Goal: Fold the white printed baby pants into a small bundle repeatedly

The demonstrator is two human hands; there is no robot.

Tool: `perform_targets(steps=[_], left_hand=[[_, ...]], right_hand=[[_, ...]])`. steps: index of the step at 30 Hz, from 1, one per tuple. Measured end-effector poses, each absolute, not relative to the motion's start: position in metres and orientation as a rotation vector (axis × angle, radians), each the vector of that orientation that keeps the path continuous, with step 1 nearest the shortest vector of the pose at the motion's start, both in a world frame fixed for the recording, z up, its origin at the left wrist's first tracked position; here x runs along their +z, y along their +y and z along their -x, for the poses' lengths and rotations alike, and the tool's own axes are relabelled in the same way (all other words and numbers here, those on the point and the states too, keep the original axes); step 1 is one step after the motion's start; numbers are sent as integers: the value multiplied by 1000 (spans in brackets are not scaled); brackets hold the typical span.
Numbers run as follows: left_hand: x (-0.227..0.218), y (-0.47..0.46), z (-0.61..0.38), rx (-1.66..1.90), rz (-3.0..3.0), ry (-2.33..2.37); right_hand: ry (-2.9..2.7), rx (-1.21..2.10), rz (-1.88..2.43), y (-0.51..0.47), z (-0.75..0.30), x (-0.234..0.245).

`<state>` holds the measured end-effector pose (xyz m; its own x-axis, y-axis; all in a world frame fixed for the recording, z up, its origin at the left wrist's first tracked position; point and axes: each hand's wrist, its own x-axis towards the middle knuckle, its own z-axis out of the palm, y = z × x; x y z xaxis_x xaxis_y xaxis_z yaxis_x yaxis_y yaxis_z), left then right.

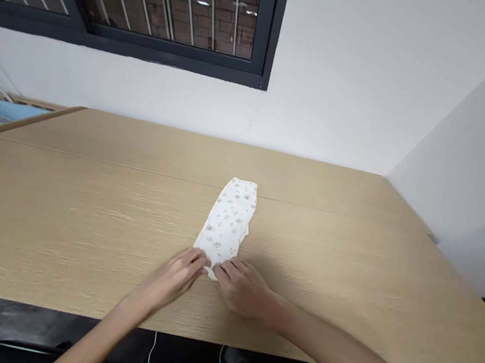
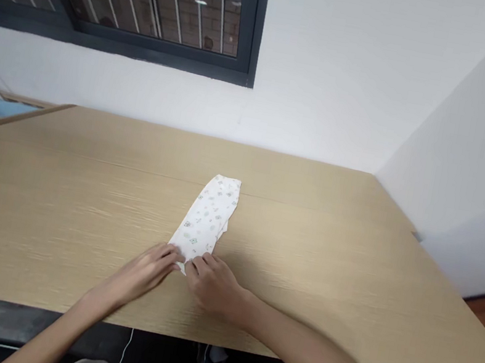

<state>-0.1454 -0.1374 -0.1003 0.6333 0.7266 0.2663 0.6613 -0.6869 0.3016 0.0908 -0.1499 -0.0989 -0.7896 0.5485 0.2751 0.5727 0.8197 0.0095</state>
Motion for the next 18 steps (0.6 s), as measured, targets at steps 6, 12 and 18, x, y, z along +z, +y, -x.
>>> perform_targets(steps=[6, 12, 18], left_hand=[[-75, -164, 144, 535, -2492, 1045], [-60, -191, 168, 1035, -2197, 1222], [-53, -174, 152, 1109, -2335, 1416]], right_hand=[[-2805, -122, 816, -180, -91, -72], [-2579, 90, 824, -176, -110, -29], [-2281, 314, 1152, -64, -125, -18]])
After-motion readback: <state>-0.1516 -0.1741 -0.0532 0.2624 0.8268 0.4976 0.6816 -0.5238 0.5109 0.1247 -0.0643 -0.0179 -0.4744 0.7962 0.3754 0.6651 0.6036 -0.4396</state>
